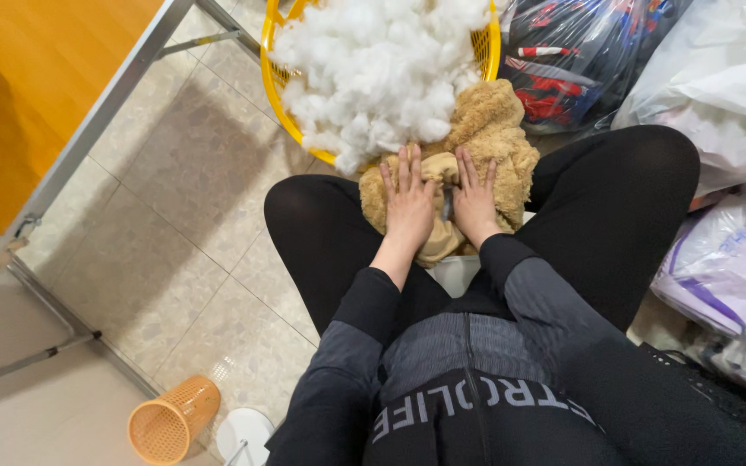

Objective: The person sits on the floor and repeatedly takes handfuls of white stuffing from a yellow basket, then inserts and compresses the stuffing into a tan plush toy held on their lap. The person continues this process throughout the clip.

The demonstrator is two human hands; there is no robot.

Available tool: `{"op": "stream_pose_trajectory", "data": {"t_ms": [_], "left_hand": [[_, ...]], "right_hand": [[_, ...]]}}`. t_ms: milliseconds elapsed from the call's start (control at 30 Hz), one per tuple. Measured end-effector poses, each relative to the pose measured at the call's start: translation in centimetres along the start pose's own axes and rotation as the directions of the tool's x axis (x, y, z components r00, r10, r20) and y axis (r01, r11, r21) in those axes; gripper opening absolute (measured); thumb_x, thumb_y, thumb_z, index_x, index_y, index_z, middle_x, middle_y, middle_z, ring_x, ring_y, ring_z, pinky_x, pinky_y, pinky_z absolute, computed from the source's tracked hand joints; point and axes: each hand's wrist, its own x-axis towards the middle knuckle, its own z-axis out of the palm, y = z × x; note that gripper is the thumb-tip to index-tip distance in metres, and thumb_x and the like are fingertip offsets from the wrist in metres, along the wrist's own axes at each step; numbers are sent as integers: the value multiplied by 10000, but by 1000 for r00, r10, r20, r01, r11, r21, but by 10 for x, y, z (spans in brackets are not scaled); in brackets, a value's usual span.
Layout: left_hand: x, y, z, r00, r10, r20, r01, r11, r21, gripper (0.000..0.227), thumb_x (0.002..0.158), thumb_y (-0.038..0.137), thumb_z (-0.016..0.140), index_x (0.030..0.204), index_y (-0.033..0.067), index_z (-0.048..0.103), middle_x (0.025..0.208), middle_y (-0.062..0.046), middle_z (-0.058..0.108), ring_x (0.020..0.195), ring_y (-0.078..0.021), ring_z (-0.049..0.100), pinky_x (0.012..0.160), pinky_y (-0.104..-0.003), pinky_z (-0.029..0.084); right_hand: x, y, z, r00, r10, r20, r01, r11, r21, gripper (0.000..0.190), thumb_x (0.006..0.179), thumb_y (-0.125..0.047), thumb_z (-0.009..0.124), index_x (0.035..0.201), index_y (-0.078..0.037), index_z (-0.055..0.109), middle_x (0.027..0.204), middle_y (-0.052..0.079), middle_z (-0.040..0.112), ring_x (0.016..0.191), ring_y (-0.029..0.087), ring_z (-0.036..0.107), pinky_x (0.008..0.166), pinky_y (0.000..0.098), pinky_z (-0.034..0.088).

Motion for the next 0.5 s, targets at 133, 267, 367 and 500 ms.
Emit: {"op": "stream_pose_trajectory", "data": {"t_ms": [133,267,367,500], "left_hand": [[2,1,1,1000,-14,9,14,999,-37,243,836,175,673,1061,95,715,1701,-238,166,1581,-436,10,1229,-700,-24],[2,-1,1,1000,-8,-19,7,998,-67,198,860,199,686,1032,102,704,1701,-233,169,1592,-435,21,1236,-710,-8],[1,-3,0,999,-12,-40,7,992,-129,182,864,204,684,1022,115,701,1697,-230,178,1594,-427,31,1238,-710,7],[5,-3,0,1000,-17,7,18,994,-111,183,854,201,686,1015,115,702,1688,-233,187,1586,-435,30,1229,-714,19]], "right_hand": [[6,-9,6,986,18,164,-11,999,-44,389,986,-332,523,1241,-148,752,1755,156,34,1598,351,-94,1171,714,-2],[8,-10,13,959,3,283,8,999,-37,361,986,-313,530,1225,-166,757,1767,139,61,1603,349,-93,1178,697,-2],[9,-12,16,956,1,294,-6,1000,16,349,997,-308,527,1224,-174,756,1770,127,95,1614,335,-82,1201,688,8],[10,-8,23,997,28,70,-26,999,-28,449,945,-345,528,1274,-122,737,1714,122,164,1593,323,-34,1187,681,35]]}}
